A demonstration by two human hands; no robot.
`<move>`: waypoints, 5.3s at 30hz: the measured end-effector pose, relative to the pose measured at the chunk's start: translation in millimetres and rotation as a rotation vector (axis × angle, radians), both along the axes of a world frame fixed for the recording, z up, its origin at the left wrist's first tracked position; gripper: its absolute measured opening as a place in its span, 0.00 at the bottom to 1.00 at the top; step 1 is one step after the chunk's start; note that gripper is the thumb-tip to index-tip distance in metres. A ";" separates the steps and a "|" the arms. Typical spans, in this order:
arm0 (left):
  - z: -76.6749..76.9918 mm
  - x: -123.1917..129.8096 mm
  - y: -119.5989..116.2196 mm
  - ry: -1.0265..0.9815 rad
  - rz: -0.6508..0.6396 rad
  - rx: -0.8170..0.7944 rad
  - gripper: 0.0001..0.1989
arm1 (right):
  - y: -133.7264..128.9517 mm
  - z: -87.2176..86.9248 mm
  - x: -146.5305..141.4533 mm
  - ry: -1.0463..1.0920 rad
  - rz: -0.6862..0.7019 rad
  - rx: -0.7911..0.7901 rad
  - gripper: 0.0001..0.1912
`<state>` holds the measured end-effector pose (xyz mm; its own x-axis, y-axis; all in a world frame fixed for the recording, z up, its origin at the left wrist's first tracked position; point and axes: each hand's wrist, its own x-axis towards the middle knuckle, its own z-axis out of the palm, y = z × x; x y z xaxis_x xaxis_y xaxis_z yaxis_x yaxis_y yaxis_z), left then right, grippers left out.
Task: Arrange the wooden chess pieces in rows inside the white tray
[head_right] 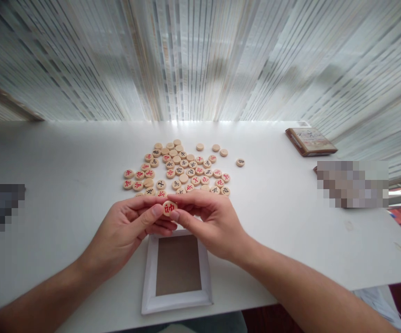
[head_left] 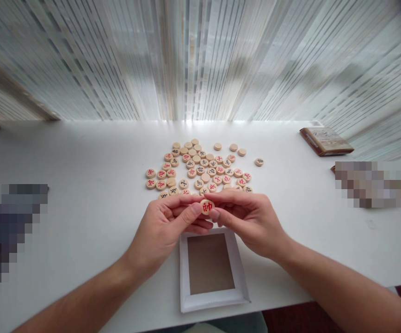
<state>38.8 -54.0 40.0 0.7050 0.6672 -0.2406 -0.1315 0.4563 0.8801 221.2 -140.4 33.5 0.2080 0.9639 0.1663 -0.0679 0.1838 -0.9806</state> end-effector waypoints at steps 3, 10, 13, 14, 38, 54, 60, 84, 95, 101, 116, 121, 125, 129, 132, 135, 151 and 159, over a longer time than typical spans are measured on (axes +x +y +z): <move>1.8 0.6 0.1 -0.015 -0.016 -0.048 0.10 | 0.9 1.3 1.2 0.019 0.039 -0.044 0.13; 4.1 1.6 1.4 -0.021 -0.057 -0.071 0.11 | -1.0 -2.1 0.7 -0.124 -0.027 0.046 0.14; 4.0 0.7 -0.4 -0.033 -0.035 -0.006 0.12 | -0.8 -3.1 0.5 -0.169 -0.046 0.086 0.13; 4.1 0.5 -1.0 -0.028 -0.023 0.019 0.13 | -0.8 -3.3 0.7 -0.191 -0.053 0.102 0.13; 6.4 1.4 -2.5 -0.030 -0.132 0.074 0.12 | -2.7 2.2 -0.4 -0.522 -0.156 0.336 0.13; 3.1 3.0 -2.3 -0.123 -0.139 -0.088 0.09 | -2.2 3.3 -1.1 -0.259 -0.054 0.034 0.11; 3.9 0.9 -1.9 -0.062 -0.139 -0.029 0.07 | -1.8 4.7 -4.0 -0.038 -0.006 -0.048 0.13; 4.5 -0.2 -4.7 0.005 -0.185 -0.121 0.11 | -1.7 3.8 -7.9 0.235 -0.027 -0.181 0.15; 6.3 2.2 -7.3 0.025 -0.066 -0.121 0.11 | 0.7 6.7 -4.4 0.235 0.065 -0.170 0.06; 5.7 1.3 -9.3 0.028 -0.099 -0.100 0.11 | -0.5 4.1 -8.4 0.334 0.050 -0.177 0.12; 5.5 0.5 -5.4 -0.051 -0.079 -0.062 0.10 | -4.5 2.6 0.5 -0.351 -0.025 0.188 0.20; 6.9 -1.9 -6.6 -0.064 -0.181 -0.028 0.14 | -4.9 10.4 0.8 -0.639 -0.121 0.356 0.13; 5.9 -5.3 -4.6 -0.077 -0.238 0.050 0.15 | -3.7 16.7 -2.3 -0.764 -0.119 0.467 0.13; 3.5 -7.7 4.4 -0.057 -0.219 0.115 0.18 | -3.6 24.4 -4.1 -0.845 -0.118 0.487 0.13; 4.1 -11.4 18.2 -0.015 -0.048 0.200 0.20 | -9.5 31.5 -6.2 -0.916 -0.101 0.447 0.13; 6.8 -15.7 34.3 0.111 0.093 0.381 0.16 | -21.9 33.2 -12.3 -1.007 -0.015 0.377 0.10; 12.8 -31.3 50.2 0.485 -0.537 1.007 0.08 | -37.5 -3.3 -40.2 -1.253 0.125 0.135 0.09; -0.6 -30.2 52.1 0.392 -0.557 0.931 0.09 | -31.6 -17.6 -44.9 -1.343 0.052 0.176 0.11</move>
